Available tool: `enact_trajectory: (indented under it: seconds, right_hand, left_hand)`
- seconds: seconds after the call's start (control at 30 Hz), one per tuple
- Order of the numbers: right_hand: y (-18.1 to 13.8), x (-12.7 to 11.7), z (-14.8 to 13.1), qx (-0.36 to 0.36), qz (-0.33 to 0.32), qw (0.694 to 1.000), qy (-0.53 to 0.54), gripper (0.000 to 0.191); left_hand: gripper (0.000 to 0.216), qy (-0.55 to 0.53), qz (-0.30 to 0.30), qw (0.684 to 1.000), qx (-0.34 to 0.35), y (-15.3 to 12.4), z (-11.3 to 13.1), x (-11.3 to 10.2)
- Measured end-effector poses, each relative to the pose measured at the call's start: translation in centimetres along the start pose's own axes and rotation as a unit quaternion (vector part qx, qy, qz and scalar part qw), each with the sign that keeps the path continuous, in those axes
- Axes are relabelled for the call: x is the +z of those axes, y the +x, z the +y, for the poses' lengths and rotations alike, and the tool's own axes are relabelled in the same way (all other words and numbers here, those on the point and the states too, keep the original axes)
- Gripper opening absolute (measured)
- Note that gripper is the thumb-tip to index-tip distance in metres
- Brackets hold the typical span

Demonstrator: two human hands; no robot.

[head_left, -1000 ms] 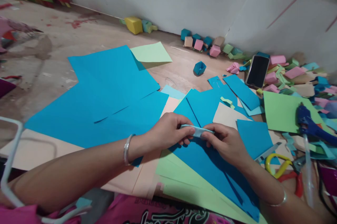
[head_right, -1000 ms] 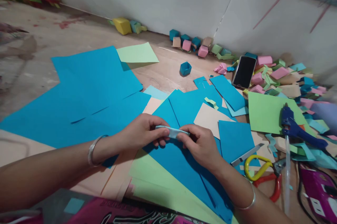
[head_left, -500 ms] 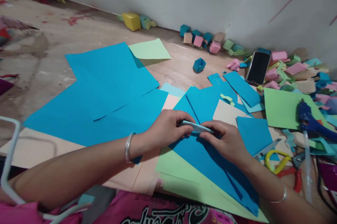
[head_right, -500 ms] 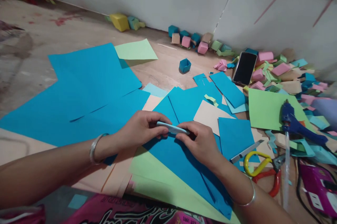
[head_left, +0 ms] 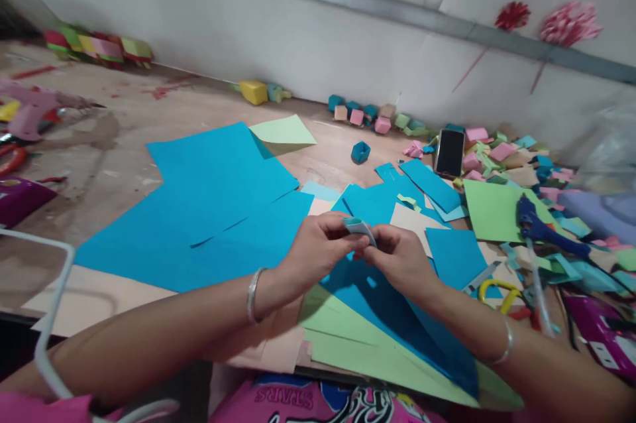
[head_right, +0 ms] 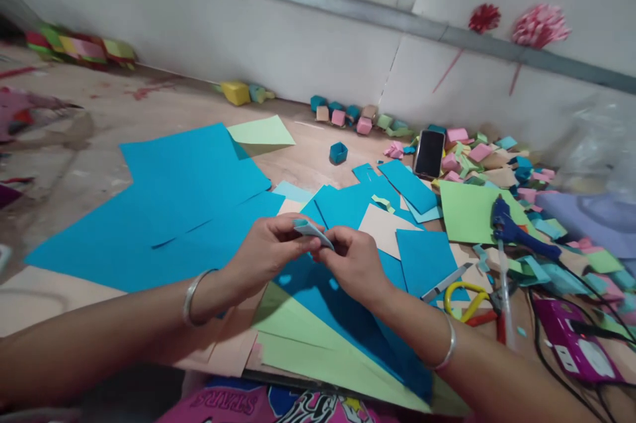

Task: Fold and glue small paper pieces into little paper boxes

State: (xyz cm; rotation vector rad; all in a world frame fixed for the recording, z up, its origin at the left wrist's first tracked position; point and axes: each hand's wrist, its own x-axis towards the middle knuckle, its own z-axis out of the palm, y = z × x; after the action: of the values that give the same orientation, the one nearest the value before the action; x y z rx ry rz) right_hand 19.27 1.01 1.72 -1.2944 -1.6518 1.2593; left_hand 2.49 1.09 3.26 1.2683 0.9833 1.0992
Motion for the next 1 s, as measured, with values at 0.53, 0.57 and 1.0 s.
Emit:
enact_trajectory:
  seconds: [0.53,0.57,1.0]
  right_hand:
    - [2.4,-0.3,0.0,-0.358,0.043,0.904,-0.231,0.032]
    - [2.4,-0.3,0.1,-0.362,0.042,0.903,-0.228,0.030]
    - [1.2,0.6,-0.6,-0.288,0.096,0.942,-0.144,0.010]
  left_hand:
    - [0.022,0.353,-0.001,0.888,0.293,1.0,-3.3,-4.1]
    - [0.022,0.360,-0.005,0.886,0.293,1.0,-3.3,-4.1]
    - [0.007,0.324,-0.046,0.928,0.175,-0.3,-2.4,-3.0]
